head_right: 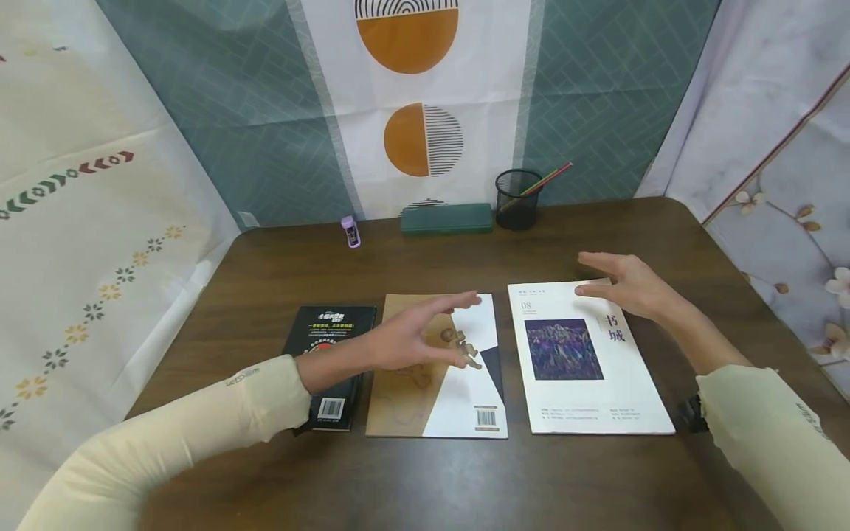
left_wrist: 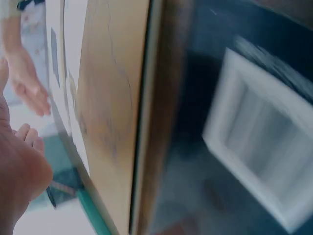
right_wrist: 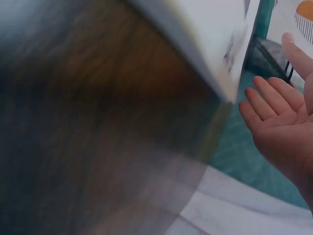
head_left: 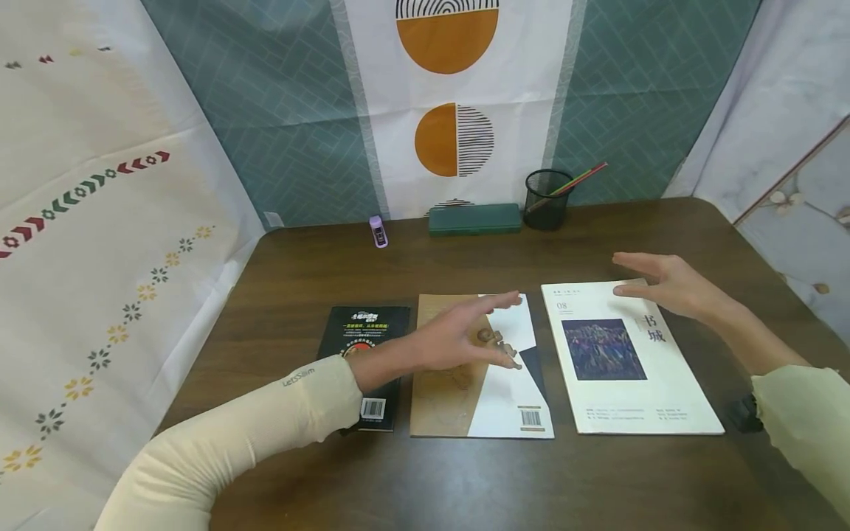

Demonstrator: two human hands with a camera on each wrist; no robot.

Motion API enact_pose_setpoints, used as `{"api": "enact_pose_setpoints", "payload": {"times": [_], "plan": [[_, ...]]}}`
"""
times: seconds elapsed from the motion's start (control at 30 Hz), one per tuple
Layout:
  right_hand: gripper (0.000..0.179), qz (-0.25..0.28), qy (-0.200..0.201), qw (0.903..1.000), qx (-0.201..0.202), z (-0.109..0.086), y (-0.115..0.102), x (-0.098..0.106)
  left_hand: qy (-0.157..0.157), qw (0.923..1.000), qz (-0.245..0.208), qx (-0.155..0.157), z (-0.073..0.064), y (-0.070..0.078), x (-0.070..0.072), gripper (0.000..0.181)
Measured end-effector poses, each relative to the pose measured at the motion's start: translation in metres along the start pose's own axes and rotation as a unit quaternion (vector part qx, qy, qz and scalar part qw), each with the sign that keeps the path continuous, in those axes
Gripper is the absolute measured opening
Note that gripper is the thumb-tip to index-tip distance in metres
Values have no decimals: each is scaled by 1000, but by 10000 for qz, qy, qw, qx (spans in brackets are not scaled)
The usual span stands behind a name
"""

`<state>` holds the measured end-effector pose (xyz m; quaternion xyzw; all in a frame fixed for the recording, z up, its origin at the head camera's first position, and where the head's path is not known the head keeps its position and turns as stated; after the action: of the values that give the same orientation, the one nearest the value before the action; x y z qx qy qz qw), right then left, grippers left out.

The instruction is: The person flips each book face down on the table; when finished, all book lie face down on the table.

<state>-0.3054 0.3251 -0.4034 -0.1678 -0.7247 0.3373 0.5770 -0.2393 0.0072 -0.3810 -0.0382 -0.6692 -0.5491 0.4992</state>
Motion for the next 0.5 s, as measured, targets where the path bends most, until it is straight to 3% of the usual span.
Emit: {"api": "enact_pose_setpoints", "payload": {"times": [0.23, 0.5], "plan": [[78, -42, 217, 9989, -405, -10, 22, 9, -483, 9987, 140, 91, 20, 19, -45, 103], [65, -248, 567, 9967, -519, -17, 28, 15, -1047, 9912, 802, 145, 31, 37, -86, 103]]}}
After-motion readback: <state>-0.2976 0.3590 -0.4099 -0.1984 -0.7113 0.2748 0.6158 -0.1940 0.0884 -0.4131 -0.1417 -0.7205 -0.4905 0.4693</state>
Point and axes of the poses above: each hand's wrist, its own z-axis towards the middle knuckle, its own x-axis out of the back of the hand, y = z × x, the point moved 8 cm from there along z, towards the middle knuckle, and after that the axes turned 3 degrees about z, right-handed, at the moved point
